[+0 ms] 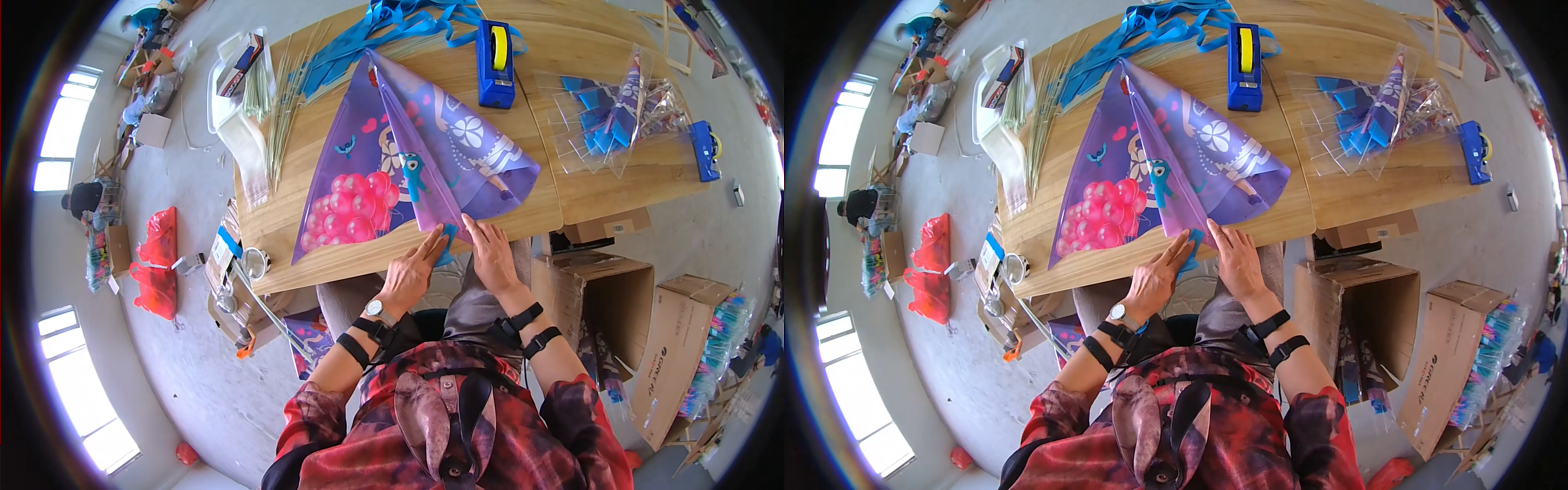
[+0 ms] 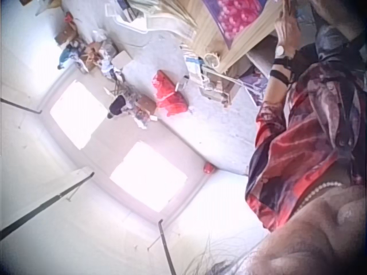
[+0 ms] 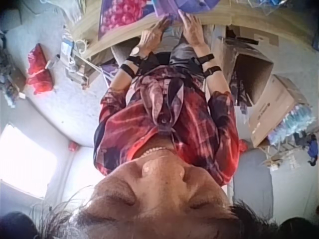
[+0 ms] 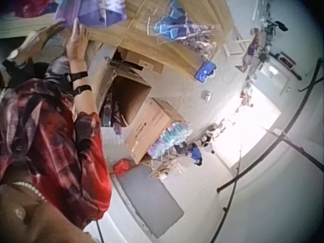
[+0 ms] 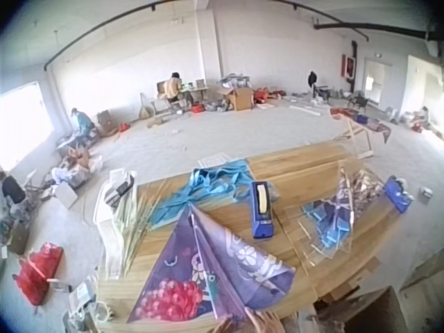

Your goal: The recorder is assembling a purple kite by attaching blue ribbons and support sticks.

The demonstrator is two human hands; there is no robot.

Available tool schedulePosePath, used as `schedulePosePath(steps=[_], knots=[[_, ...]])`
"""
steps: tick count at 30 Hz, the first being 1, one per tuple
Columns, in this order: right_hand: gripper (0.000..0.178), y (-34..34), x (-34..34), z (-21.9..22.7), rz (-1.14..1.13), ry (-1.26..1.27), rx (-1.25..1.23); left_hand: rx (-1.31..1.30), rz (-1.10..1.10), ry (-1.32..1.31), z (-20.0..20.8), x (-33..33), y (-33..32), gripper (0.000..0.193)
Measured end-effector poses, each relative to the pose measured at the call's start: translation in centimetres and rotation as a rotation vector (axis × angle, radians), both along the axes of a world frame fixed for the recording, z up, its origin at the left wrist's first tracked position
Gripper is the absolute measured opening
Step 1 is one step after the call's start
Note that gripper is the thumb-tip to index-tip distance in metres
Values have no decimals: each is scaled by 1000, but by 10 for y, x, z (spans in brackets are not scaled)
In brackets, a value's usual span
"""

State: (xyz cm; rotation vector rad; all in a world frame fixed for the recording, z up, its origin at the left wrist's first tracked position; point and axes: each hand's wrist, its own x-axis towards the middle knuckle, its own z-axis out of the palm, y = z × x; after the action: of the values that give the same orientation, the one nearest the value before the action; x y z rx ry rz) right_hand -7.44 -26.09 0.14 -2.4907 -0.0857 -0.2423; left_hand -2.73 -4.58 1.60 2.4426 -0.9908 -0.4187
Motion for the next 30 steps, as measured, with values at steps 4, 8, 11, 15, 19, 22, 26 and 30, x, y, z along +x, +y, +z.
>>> schedulePosePath(steps=[4,8,11,15,19,22,26,30], knots=[[58,-1,1,2,10,-4,33,-47,-2,-40,-1,-1,2,75],[59,-1,0,3,9,-1,36,-57,-6,-46,-1,-1,2,75],[60,0,0,4,11,0,34,-61,-6,-50,-1,-1,3,74],[58,-1,-2,4,41,52,-18,-24,-5,27,5,1,2,74],[52,0,-3,1,67,58,-71,-37,3,31,2,1,4,73],[47,0,-4,0,81,11,-99,-48,2,22,0,1,3,73],[46,-1,-4,0,95,-32,-151,-74,6,6,-1,-1,4,72],[48,-1,-3,0,110,-49,-194,-111,1,-64,-7,-2,4,71]])
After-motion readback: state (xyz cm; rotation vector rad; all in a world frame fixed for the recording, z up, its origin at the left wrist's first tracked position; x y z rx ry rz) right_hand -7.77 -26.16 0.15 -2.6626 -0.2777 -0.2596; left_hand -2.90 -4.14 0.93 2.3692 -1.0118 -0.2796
